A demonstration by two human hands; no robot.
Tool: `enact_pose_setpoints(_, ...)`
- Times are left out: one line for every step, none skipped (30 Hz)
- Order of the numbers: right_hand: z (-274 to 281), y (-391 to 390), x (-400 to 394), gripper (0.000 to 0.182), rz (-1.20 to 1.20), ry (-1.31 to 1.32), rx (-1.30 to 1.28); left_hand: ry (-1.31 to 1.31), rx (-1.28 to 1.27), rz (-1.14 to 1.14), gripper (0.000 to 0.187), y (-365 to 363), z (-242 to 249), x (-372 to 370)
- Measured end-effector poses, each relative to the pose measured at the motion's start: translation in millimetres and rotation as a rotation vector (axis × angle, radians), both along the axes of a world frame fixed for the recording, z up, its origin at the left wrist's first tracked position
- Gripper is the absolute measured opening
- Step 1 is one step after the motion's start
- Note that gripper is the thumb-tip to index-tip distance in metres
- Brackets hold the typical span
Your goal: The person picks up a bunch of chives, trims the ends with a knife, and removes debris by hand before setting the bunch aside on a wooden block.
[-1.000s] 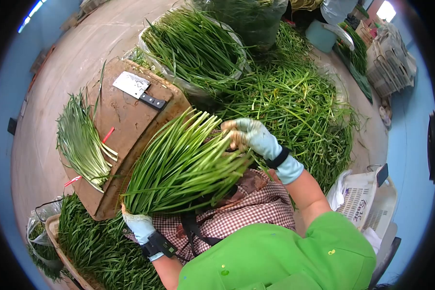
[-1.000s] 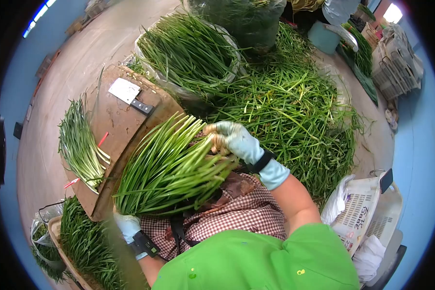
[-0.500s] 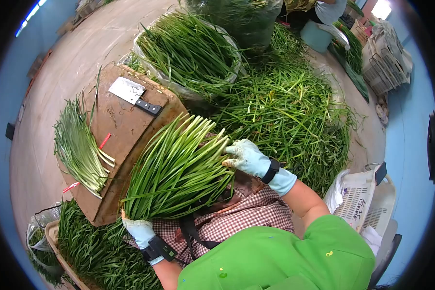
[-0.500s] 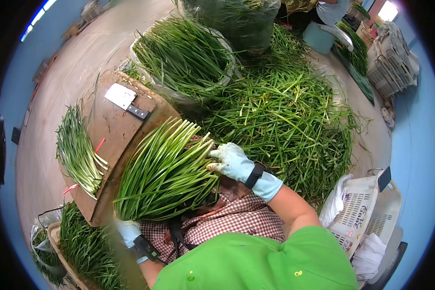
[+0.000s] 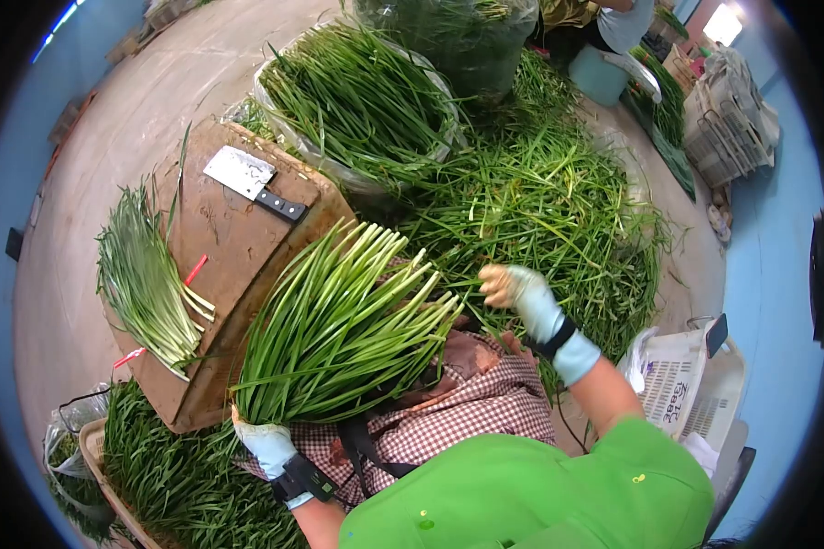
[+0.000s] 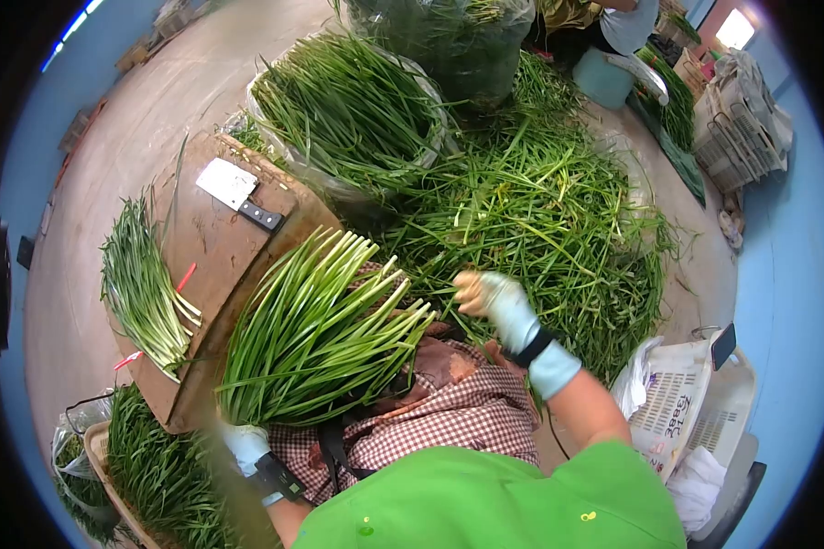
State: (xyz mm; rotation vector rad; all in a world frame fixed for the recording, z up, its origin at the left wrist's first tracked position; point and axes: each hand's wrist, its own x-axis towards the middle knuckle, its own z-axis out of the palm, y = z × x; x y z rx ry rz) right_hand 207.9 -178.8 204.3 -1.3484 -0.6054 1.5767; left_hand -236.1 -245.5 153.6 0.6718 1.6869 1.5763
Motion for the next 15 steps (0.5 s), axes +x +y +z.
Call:
enact_pose_setpoints(-7.7, -10.0, -24.6, 0.032, 0.04, -0.203, 0.283, -0.174, -0.017, 0.073, 0.036, 3.7, 6.3, 3.6)
enact_pose_setpoints(12.6, -10.8, -38.9, 0.035, 0.223, -0.866, 0.679, -0.172, -0.021, 0.075, 0.036, 7.0, 13.8, 7.5)
enact_pose_setpoints(25.3, -7.3, -48.2, 0.037, 0.452, -1.067, 0.785, -0.352, 0.0, 0.121, 0.036, 11.6, 21.4, 11.9)
enact_pose_setpoints(33.0, -9.4, -65.1, 0.037, 0.523, -1.177, 0.751, -0.531, 0.023, 0.167, 0.037, 13.7, 25.3, 13.5)
enact_pose_setpoints(27.9, -8.8, -77.1, 0.033, 0.571, -1.231, 0.815, -0.526, 0.023, 0.168, 0.037, 12.3, 26.0, 12.6)
enact_pose_setpoints(19.3, -7.5, -82.6, 0.03, 0.618, -1.288, 0.879, -0.541, 0.034, 0.167, 0.037, 11.6, 26.1, 12.3)
enact_pose_setpoints(10.3, -3.9, -83.0, 0.018, 0.655, -1.271, 0.978, -0.556, 0.046, 0.163, 0.038, 11.5, 26.2, 11.5)
enact_pose_setpoints(3.6, -0.8, -82.5, 0.018, 0.652, -1.271, 0.983, -0.555, 0.051, 0.163, 0.038, 9.4, 20.3, 10.3)
enact_pose_setpoints(-2.3, 1.9, -81.2, 0.012, 0.507, -1.186, 1.015, -0.255, 0.06, 0.11, 0.037, 3.2, 9.1, 9.3)
enact_pose_setpoints(-3.7, 4.0, -79.8, 0.007, 0.366, -1.096, 1.037, 0.045, 0.063, 0.057, 0.036, -2.1, 3.1, 8.1)
enact_pose_setpoints(4.1, 12.4, -70.6, 0.002, 0.248, -1.029, 1.007, 0.043, 0.062, 0.059, 0.036, 0.5, 9.9, 9.5)
enact_pose_setpoints(16.0, 17.4, -55.4, 0.003, 0.164, -1.15, 0.888, -0.267, 0.061, 0.148, 0.036, 4.6, 18.0, 9.9)
enact_pose_setpoints(27.2, 19.2, -49.8, 0.008, -0.101, -0.747, 0.538, -0.577, 0.057, 0.235, 0.038, 6.5, 22.8, 11.1)
enact_pose_setpoints(18.1, 29.7, -23.7, 0.012, -0.272, -0.364, 0.445, -0.579, 0.054, 0.234, 0.038, 5.0, 21.6, 11.9)
enact_pose_setpoints(3.3, 33.3, 6.5, 0.012, -0.485, -0.04, 0.27, -0.422, 0.008, 0.21, 0.037, 3.6, 19.7, 12.6)
